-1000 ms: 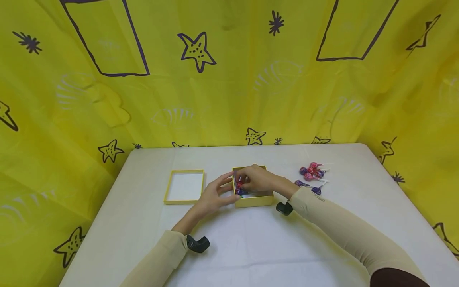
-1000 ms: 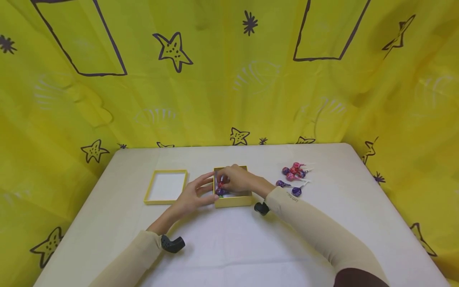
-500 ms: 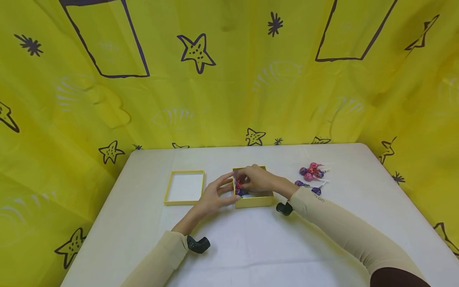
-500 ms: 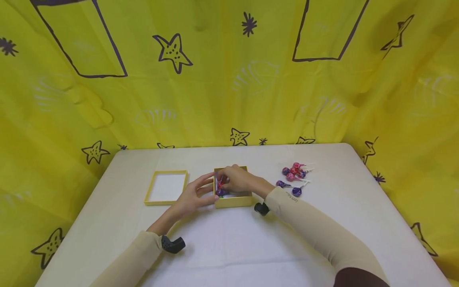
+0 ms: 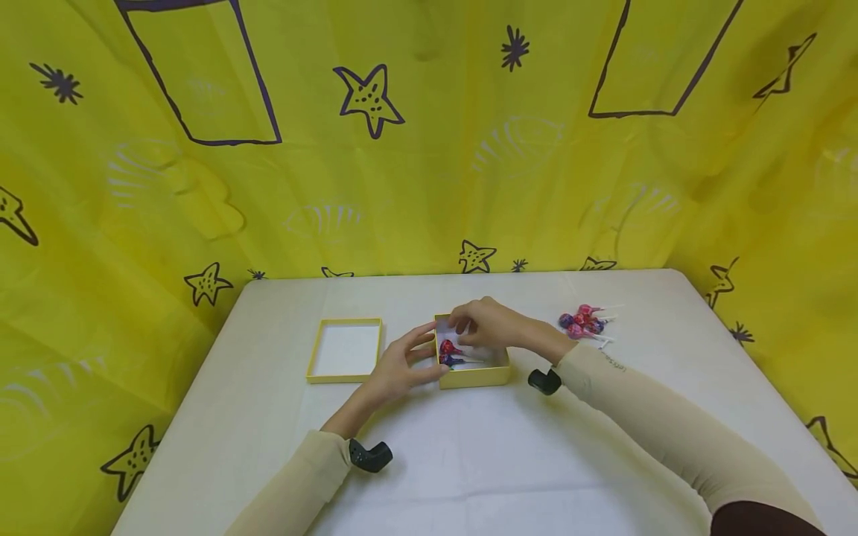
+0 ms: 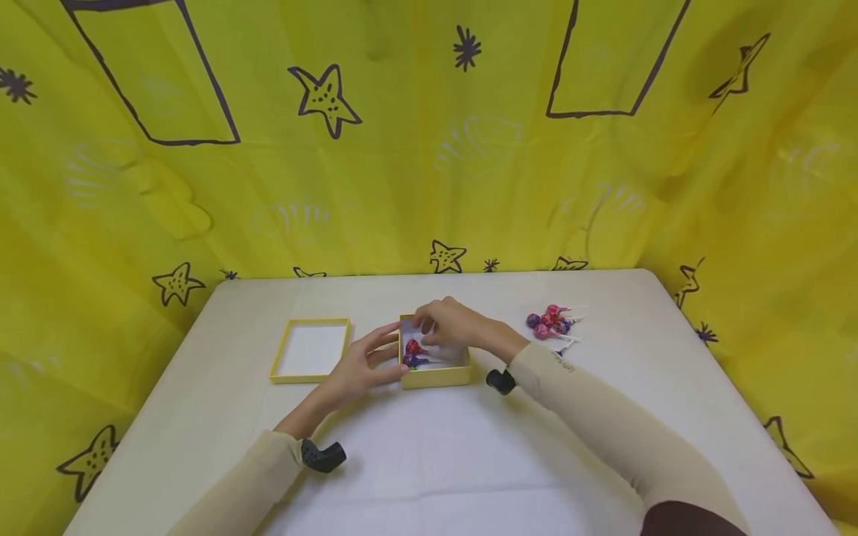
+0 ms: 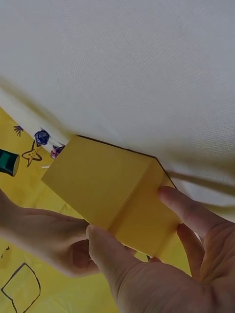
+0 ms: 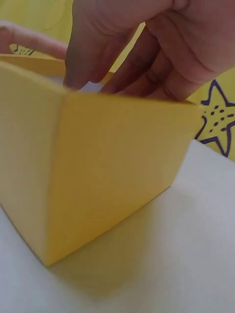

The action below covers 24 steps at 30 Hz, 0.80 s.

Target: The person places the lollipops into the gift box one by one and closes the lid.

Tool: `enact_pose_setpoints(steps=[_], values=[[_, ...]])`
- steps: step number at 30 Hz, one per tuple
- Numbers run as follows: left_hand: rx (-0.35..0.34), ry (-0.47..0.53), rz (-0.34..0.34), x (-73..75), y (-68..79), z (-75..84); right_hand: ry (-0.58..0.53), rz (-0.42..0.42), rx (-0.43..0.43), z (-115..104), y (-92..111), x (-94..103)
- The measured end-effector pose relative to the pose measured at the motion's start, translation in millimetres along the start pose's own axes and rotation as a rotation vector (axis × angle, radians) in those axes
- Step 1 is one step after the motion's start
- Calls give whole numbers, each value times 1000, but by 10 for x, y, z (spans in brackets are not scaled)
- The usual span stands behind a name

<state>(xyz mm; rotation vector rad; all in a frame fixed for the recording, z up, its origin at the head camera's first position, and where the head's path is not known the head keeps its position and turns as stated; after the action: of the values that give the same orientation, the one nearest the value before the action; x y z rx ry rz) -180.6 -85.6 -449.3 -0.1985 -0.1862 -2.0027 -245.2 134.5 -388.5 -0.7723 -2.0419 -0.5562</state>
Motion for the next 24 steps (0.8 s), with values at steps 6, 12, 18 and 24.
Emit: enact_pose_setpoints(steps=[6, 12, 18, 24], values=[[5, -29, 5, -12, 6, 7, 5, 41, 39, 0, 168, 201], [2, -41, 4, -2, 1, 13, 40, 114, 86, 25, 348, 399], [-6, -59, -2, 19, -11, -8, 65, 163, 72, 145, 513, 527], [-39, -81, -19, 41, -20, -25, 70, 190, 53, 288, 710, 595]])
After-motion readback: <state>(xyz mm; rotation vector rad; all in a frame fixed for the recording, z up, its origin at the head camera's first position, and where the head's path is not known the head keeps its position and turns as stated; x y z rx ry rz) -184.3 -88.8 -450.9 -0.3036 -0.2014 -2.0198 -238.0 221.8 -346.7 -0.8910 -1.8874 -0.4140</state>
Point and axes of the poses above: each hand's wrist, its own y-axis away from the middle knuckle, its own x-axis out of the back of the hand, z = x × y, the point moved 1 cm from there along -y, towards the middle knuckle, and after that the axes turned 1 degree about x, right-handed, at the moved point
